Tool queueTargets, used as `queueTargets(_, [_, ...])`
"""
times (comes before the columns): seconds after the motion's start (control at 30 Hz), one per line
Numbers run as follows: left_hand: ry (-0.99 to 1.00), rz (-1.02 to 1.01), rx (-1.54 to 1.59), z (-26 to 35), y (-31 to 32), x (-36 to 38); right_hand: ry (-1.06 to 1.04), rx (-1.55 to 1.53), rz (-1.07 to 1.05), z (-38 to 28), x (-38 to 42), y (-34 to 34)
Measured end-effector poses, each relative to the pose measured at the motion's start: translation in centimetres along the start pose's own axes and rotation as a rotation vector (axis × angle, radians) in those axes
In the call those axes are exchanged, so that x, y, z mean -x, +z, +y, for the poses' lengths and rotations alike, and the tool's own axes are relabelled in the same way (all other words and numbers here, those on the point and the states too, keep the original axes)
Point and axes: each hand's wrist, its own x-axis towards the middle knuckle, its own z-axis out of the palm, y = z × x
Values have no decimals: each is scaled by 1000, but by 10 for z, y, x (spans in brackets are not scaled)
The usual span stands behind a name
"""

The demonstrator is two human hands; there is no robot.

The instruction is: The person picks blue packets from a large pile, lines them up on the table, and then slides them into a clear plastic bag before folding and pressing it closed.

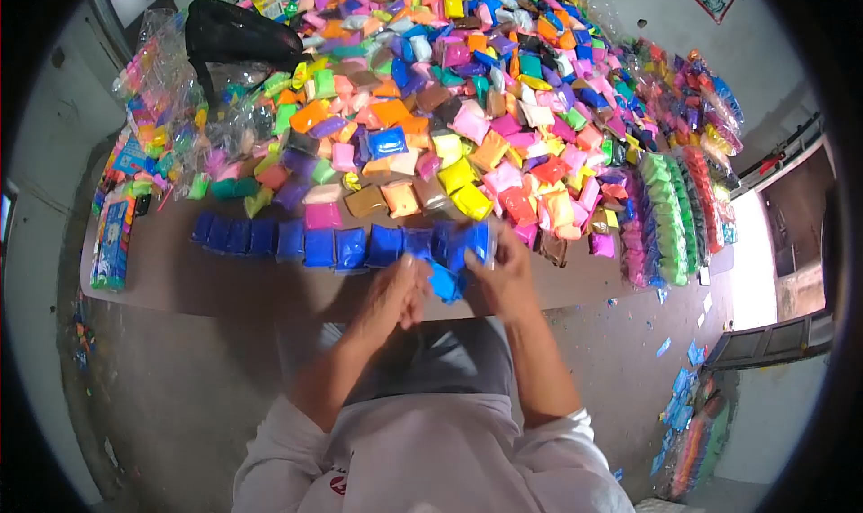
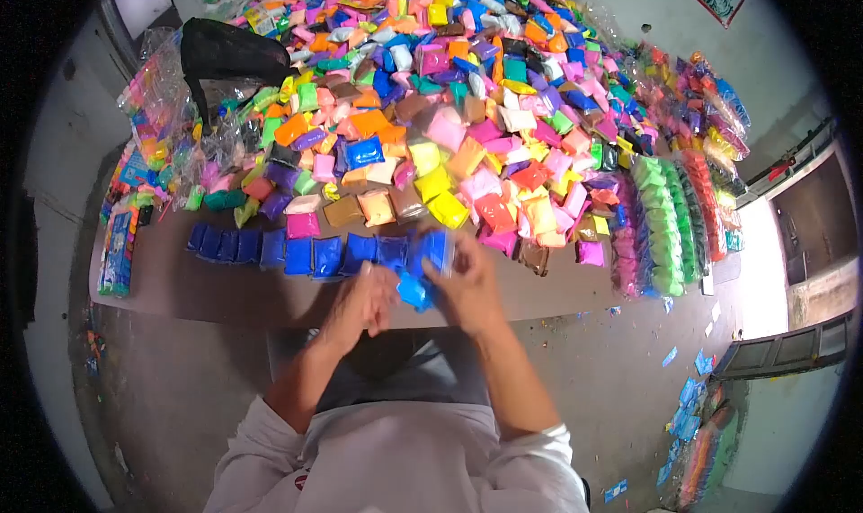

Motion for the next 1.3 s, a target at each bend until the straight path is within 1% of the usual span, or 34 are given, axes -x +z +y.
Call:
queueTargets(0.03, [-80,-74,143,-19,-1,7,4,34,36,8,21,1])
queueTargets(0.1, [-136,-152,220,-42,1,26,27,64,74,27,55,3])
queueTargets(0.17, [-169,-139,224,-54,4,43,-58,48,203,44,75,3])
queueTargets(0.2, [-172,-122,188,-58,3,49,6,-27,267,43,81,3])
queueTargets(0.23, [-176,-107,149,-60,1,55,15,-28,276,44,85,4])
queueTargets(0.3, [-180,-131,163,-60,-4,61,-71,40,211,45,90,4])
queueTargets(0.33, [-168,-151,180,-58,-5,62,-88,127,127,51,94,5])
queueTargets(0.37, [-157,-171,199,-58,-5,63,2,182,84,52,101,13])
queueTargets(0.4, [-147,-229,221,-55,-5,61,59,45,47,53,105,22])
queueTargets(0.43, [-150,-233,223,-51,-4,59,114,-94,8,55,108,31])
queueTargets(0.5, [-78,-172,-98,-37,-2,59,146,-61,48,61,105,34])
queueTargets(0.53, [-40,-88,-18,-36,3,59,160,-144,14,63,102,34])
queueTargets(0.57, [-47,-84,-16,-37,3,60,173,-227,-20,65,100,32])
queueTargets(0.6, [-47,-51,-30,-38,4,62,199,-229,-88,66,101,29])
queueTargets(0.63, [-48,-17,-44,-39,4,63,205,-231,-89,68,102,28])
queueTargets(0.7, [-35,-17,-43,-43,2,65,272,-347,-108,72,104,27])
queueTargets(0.73, [-19,-21,-46,-45,1,65,274,-349,-107,70,104,24])
queueTargets(0.8, [-8,-12,-70,-52,-5,66,295,-501,-248,63,102,18])
queueTargets(0.93, [32,2,-105,-49,-5,67,333,-469,-261,49,104,21])
queueTargets(1.0, [41,15,-75,-46,-3,67,331,-351,-148,56,105,28])
queueTargets(1.13, [66,47,-21,-47,-5,67,316,-337,-91,60,105,32])
queueTargets(1.2, [77,50,-39,-49,-8,67,341,-409,-19,59,109,35])
queueTargets(1.3, [110,60,-56,-53,-7,65,312,-408,-17,64,110,37])
